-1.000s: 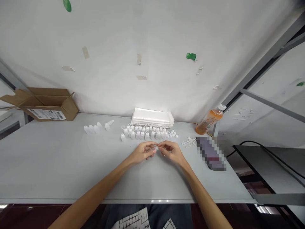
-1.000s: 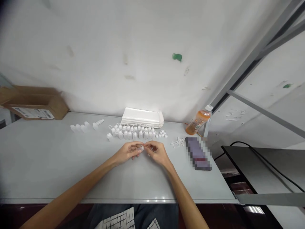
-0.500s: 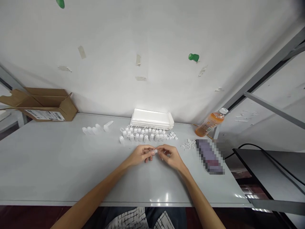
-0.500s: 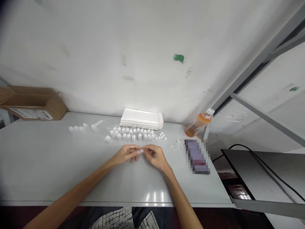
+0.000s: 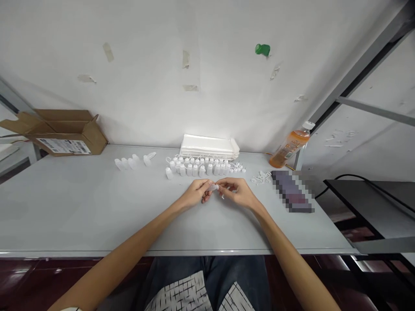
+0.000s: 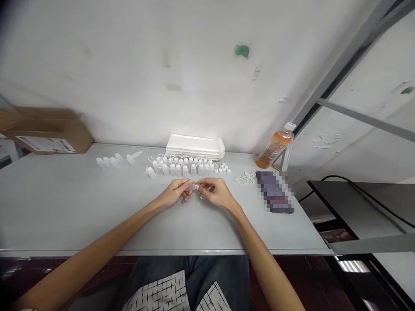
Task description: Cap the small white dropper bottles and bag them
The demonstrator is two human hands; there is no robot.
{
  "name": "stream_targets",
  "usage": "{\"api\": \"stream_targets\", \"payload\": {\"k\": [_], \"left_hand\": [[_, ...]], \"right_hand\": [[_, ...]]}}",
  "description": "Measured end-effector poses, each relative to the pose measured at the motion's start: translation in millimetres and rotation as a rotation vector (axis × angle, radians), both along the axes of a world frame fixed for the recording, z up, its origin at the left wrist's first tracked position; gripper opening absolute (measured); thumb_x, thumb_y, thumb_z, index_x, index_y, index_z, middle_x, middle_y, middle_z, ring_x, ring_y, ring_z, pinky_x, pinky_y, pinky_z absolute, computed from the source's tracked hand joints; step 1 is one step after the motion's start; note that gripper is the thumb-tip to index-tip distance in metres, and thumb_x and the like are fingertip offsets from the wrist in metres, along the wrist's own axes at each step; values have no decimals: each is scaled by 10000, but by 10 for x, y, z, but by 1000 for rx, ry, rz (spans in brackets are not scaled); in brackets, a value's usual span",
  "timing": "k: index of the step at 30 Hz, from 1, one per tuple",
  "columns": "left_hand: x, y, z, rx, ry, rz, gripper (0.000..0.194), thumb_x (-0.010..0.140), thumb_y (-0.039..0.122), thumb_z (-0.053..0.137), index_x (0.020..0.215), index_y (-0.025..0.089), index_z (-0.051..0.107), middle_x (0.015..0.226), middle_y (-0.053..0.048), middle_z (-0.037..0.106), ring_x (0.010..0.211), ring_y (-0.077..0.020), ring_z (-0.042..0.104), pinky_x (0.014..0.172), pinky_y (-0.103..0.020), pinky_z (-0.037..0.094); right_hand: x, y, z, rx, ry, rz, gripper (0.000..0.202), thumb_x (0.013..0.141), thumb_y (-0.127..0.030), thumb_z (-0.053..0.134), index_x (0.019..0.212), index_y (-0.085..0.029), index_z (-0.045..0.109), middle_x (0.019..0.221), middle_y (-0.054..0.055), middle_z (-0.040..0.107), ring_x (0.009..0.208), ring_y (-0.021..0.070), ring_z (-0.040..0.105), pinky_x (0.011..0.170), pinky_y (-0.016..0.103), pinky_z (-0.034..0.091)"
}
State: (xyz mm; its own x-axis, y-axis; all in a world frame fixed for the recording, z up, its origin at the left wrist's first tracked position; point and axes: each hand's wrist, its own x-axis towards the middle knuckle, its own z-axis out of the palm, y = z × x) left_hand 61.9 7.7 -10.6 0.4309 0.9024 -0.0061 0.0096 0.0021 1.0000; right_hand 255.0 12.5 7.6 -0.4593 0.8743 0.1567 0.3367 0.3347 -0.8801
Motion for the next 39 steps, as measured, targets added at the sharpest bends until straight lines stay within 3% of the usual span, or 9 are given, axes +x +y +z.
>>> {"api": "stream_targets", "payload": {"k": [8,14,21,24,28,33,39], "left_hand": [[5,-16,21,-37,-8,10,367,881,493,520,754,149,514,557,50,393,428,-61,391,402,-191,316],[20,-10,-21,-49,-17,20,394,866,539,530,800,151,519,548,63,371,410,-57,351,380,-182,297],[15,-65,-37,147,116,36,402,942,507,397,990,157,589,564,57,368,439,-84,330,426,-207,295],[7,-115,15,355,256,71,418,976,452,336,1075,168,626,601,18,494,514,-122,431,531,-239,370],[-4,-150,55,584,402,120,401,987,369,326,1185,192,627,868,-51,673,809,-205,605,764,-288,429],[-19,-141,26,655,514,148,441,993,356,310,1357,205,508,1169,-94,640,1028,-246,596,869,-325,432],[2,-110,2,644,486,159,447,972,360,395,1372,186,495,1114,-104,598,945,-220,576,755,-299,460]], "right_hand": [[-36,-9,-18,6,60,38,241,784,-329,667,925,-140,718,702,48,691,604,163,661,565,263,521],[-77,-14,-38,-65,124,20,325,751,-412,696,903,-125,682,662,43,669,611,174,661,516,262,518],[-88,-35,-43,-90,192,24,316,758,-401,698,906,-126,648,707,48,676,638,178,682,521,251,517],[-96,-45,-31,-93,214,24,314,750,-410,710,885,-135,638,725,47,672,654,184,690,524,251,518],[-105,-59,-1,-88,268,25,329,725,-435,736,848,-148,633,771,52,674,668,184,683,514,261,521],[-95,-51,20,-79,328,4,299,724,-411,748,830,-152,643,762,48,657,694,191,672,516,282,542],[-74,-11,7,-40,382,-95,291,688,-381,780,813,-149,659,759,48,650,712,194,666,508,280,551]]}}
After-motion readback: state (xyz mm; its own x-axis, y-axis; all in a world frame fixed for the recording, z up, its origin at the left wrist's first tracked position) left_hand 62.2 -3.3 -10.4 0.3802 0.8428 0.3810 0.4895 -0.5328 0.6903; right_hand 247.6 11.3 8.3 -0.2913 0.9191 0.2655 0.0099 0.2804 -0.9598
